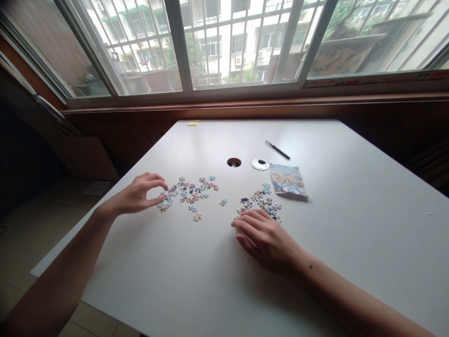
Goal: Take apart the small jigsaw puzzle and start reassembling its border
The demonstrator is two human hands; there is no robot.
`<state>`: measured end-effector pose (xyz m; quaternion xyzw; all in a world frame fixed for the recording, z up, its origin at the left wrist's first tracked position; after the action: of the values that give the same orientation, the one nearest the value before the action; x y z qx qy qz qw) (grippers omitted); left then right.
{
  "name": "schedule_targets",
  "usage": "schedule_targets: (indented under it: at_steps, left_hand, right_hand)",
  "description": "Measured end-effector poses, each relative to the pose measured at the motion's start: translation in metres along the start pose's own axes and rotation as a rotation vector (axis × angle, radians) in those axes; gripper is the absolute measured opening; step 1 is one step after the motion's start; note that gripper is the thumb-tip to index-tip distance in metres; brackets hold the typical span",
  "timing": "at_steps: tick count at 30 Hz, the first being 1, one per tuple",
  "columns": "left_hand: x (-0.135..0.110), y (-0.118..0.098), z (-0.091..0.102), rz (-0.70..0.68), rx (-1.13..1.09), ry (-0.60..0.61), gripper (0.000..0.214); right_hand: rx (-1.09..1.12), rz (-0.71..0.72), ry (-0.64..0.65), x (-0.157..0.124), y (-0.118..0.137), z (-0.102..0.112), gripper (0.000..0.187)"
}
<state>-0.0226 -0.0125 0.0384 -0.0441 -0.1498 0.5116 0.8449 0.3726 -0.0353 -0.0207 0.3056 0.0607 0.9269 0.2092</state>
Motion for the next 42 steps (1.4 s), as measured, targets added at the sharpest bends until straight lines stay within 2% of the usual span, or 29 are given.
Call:
schedule_targets:
  at_steps: [5,9,13,15,17,24,31,34,37,40,42]
  left_hand:
    - [-0.003,-0.003,-0.009,0.035,-0.003,0.128,0.037]
    - [-0.006,-0.002,-0.003,0.036,-0.012,0.200,0.048]
    - [-0.006,0.007,-0.001,0.088,-0.006,0.134,0.024]
    - [-0.004,0.011,-0.004,0.115,0.013,0.106,0.021]
    - [-0.004,0.013,-0.008,0.116,0.012,0.131,0.021]
    - [-0.002,0.002,-0.009,-0.018,-0.055,0.138,0.017]
    - [0.000,0.003,-0.016,-0.097,-0.108,0.132,0.011]
    - [0.001,-0.012,-0.018,-0.155,-0.154,0.172,0.012]
    - [0.002,-0.039,-0.021,-0.241,-0.237,0.255,0.010]
    - [0.001,-0.068,-0.030,-0.301,-0.355,0.306,0.012]
    - [-0.001,-0.085,-0.039,-0.337,-0.426,0.290,0.017]
  right_hand:
    - [-0.067,-0.022,-0.033,0.000,-0.003,0.001,0.022]
    - [-0.081,-0.029,-0.029,0.000,-0.003,0.000,0.024]
    - [-0.082,-0.037,-0.030,-0.001,-0.004,-0.001,0.024]
    - [-0.081,-0.036,-0.030,-0.002,-0.004,0.000,0.024]
    - [-0.081,-0.036,-0.028,-0.002,-0.004,0.000,0.024]
    - [-0.076,-0.032,-0.029,-0.001,-0.004,0.000,0.023]
    - [-0.077,-0.039,-0.028,0.000,-0.003,0.000,0.024]
    - [-0.073,-0.034,-0.017,0.000,-0.002,-0.001,0.023]
    - [-0.060,-0.026,-0.012,0.002,-0.001,-0.001,0.023]
    - [-0.051,-0.019,-0.020,0.003,0.001,-0.002,0.023]
    - [-0.040,-0.017,-0.025,0.003,0.002,-0.001,0.023]
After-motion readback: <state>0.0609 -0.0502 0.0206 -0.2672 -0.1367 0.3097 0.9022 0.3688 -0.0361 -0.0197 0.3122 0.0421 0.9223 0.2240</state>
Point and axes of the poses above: each hand's wrist, its own x-axis towards the middle knuckle, its own z-axis out of the back of the hand, y = z × x, the point moved 1 cm from there along x, towards the middle knuckle, and after that the axes turned 6 degrees about -y, right-handed, at the moved point
